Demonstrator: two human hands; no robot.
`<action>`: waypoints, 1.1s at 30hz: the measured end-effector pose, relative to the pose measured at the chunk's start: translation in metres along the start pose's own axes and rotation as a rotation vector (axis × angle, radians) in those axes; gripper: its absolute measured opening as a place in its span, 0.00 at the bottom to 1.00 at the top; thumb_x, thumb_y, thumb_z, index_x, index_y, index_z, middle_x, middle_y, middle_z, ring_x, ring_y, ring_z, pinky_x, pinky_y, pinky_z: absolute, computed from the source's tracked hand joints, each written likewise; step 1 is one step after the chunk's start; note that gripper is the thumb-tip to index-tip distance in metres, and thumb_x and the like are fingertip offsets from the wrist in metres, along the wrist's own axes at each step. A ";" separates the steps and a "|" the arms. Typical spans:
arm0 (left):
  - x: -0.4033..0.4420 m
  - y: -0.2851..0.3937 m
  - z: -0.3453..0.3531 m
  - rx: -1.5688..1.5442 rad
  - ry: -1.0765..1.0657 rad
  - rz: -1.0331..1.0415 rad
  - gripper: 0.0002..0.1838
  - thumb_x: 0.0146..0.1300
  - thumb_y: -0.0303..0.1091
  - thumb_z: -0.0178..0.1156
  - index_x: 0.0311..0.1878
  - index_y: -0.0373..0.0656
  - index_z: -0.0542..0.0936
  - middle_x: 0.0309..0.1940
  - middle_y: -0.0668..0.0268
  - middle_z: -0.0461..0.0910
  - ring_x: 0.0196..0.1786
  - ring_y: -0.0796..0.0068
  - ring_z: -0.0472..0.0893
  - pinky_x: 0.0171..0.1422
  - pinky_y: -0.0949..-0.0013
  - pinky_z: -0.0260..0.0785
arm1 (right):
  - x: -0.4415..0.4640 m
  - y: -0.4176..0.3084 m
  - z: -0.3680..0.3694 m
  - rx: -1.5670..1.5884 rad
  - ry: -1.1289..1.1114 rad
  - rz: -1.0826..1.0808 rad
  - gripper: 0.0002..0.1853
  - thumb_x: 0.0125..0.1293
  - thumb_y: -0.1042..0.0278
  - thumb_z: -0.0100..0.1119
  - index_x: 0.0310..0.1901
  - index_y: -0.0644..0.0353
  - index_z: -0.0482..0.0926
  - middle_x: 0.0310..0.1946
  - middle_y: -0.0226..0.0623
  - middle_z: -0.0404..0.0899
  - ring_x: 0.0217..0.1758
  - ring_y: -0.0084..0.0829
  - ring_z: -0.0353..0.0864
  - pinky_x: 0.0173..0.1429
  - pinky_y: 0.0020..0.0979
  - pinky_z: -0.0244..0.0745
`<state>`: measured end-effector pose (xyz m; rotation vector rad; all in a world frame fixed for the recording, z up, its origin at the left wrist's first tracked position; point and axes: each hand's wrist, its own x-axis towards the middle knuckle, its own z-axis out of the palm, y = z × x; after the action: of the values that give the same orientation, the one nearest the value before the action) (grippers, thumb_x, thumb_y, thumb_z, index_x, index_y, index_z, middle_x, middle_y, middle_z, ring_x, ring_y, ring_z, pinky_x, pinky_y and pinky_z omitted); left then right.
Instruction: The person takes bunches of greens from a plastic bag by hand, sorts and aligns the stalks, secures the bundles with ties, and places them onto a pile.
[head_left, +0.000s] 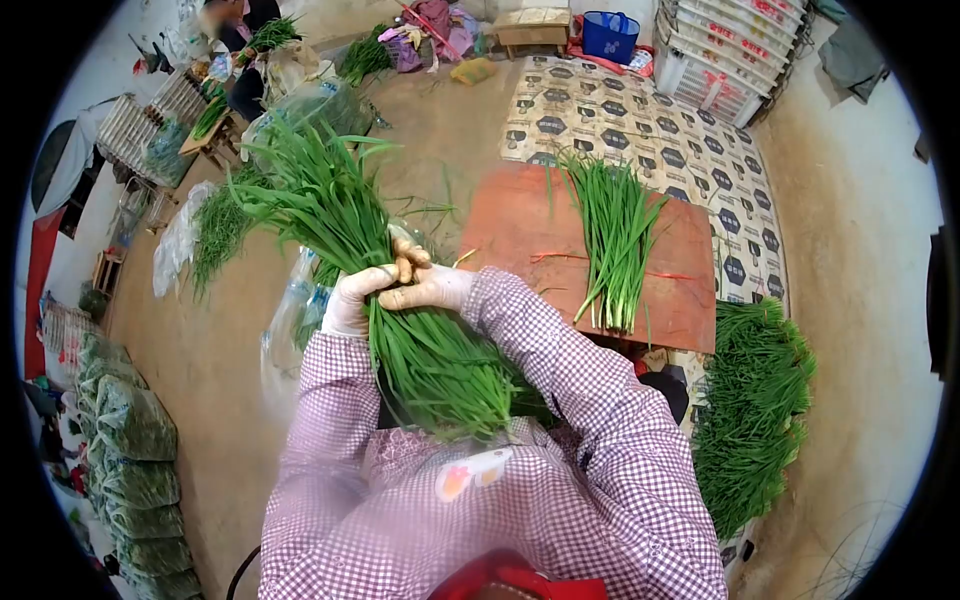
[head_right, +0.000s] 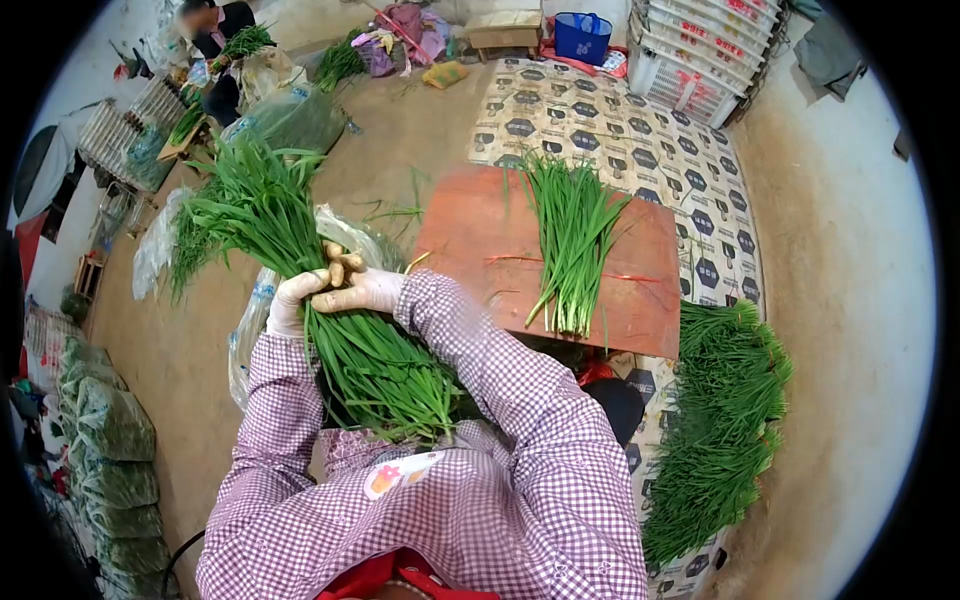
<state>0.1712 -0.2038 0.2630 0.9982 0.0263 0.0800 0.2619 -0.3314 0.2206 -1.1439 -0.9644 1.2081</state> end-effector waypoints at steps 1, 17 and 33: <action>-0.013 0.001 -0.006 -0.014 0.117 0.001 0.18 0.48 0.27 0.62 0.45 0.36 0.74 0.31 0.61 0.78 0.50 0.59 0.78 0.58 0.56 0.71 | 0.003 0.003 0.010 -0.060 0.008 -0.020 0.42 0.55 0.40 0.66 0.61 0.66 0.67 0.52 0.45 0.76 0.56 0.37 0.75 0.60 0.34 0.70; -0.104 0.022 -0.139 -0.302 0.772 0.324 0.06 0.57 0.27 0.55 0.38 0.42 0.71 0.25 0.67 0.71 0.31 0.71 0.73 0.45 0.65 0.71 | -0.111 0.152 0.026 0.255 0.626 0.332 0.14 0.71 0.57 0.49 0.35 0.59 0.76 0.12 0.19 0.58 0.11 0.16 0.52 0.17 0.23 0.46; -0.114 0.001 -0.149 -0.315 0.823 0.473 0.08 0.58 0.28 0.54 0.40 0.41 0.70 0.25 0.68 0.72 0.31 0.70 0.74 0.48 0.63 0.72 | -0.012 0.068 0.092 -0.490 0.403 0.384 0.53 0.56 0.20 0.41 0.58 0.74 0.71 0.56 0.63 0.72 0.61 0.49 0.72 0.66 0.37 0.63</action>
<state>0.0485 -0.0870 0.1815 0.5840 0.5151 0.8986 0.1583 -0.3312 0.1710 -1.9474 -0.7649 0.9944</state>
